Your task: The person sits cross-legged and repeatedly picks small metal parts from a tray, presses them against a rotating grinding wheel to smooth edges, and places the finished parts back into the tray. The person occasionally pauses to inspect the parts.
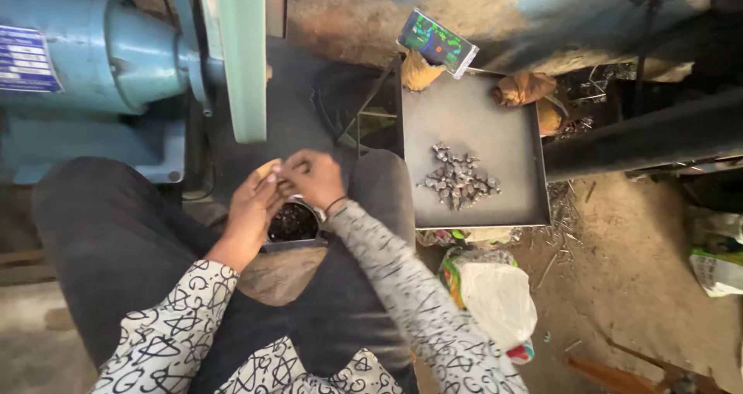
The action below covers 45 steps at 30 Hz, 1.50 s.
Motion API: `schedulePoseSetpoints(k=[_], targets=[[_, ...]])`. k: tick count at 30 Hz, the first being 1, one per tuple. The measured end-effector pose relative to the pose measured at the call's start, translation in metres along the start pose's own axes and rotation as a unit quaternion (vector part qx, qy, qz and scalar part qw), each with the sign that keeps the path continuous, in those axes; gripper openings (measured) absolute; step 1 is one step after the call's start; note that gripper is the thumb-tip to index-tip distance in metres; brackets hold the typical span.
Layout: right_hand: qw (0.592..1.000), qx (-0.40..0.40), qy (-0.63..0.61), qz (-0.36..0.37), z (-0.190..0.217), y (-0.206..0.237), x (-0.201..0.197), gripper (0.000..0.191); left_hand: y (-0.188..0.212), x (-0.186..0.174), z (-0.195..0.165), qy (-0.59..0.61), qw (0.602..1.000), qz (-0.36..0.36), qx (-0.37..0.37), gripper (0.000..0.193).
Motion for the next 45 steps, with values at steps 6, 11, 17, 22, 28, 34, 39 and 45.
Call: schedulePoseSetpoints(k=[6,11,17,22,28,34,39,45], targets=[[0.976,-0.053,-0.167,0.13,-0.007,0.016,0.032,0.034,0.002,-0.017,-0.018,0.038,0.992,-0.116,-0.012,0.029],[0.979,-0.051,-0.169,0.1,-0.015,0.018,0.029,0.029,-0.003,-0.017,-0.018,0.056,0.987,-0.152,-0.019,0.025],[0.967,-0.007,-0.221,0.128,-0.021,0.019,0.035,0.027,-0.007,-0.024,-0.012,0.013,0.988,-0.151,-0.018,0.02],[0.935,0.085,-0.333,0.085,-0.037,-0.003,0.033,0.027,-0.013,-0.02,0.0,0.096,0.991,-0.082,-0.03,0.021],[0.91,0.104,-0.385,0.111,-0.048,-0.021,0.027,0.029,-0.018,-0.013,0.008,0.157,0.987,0.017,-0.011,0.03],[0.902,0.081,-0.404,0.127,-0.046,-0.035,0.022,0.028,-0.015,0.001,0.003,0.167,0.983,0.07,0.015,0.048],[0.884,0.064,-0.446,0.126,-0.046,-0.034,0.024,0.029,-0.003,0.017,-0.007,0.112,0.981,0.136,0.075,0.064],[0.873,0.051,-0.468,0.129,-0.038,-0.028,0.028,0.028,0.0,0.016,-0.01,0.052,0.987,0.126,0.087,0.07]])
Point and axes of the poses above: each hand's wrist, its own y-axis away from the middle knuckle, its own x-axis out of the palm, z = x × y, the point moved 2 cm from there along -y, towards the middle knuckle, and after that the axes turned 7 degrees about y, right-handed, at the moved point
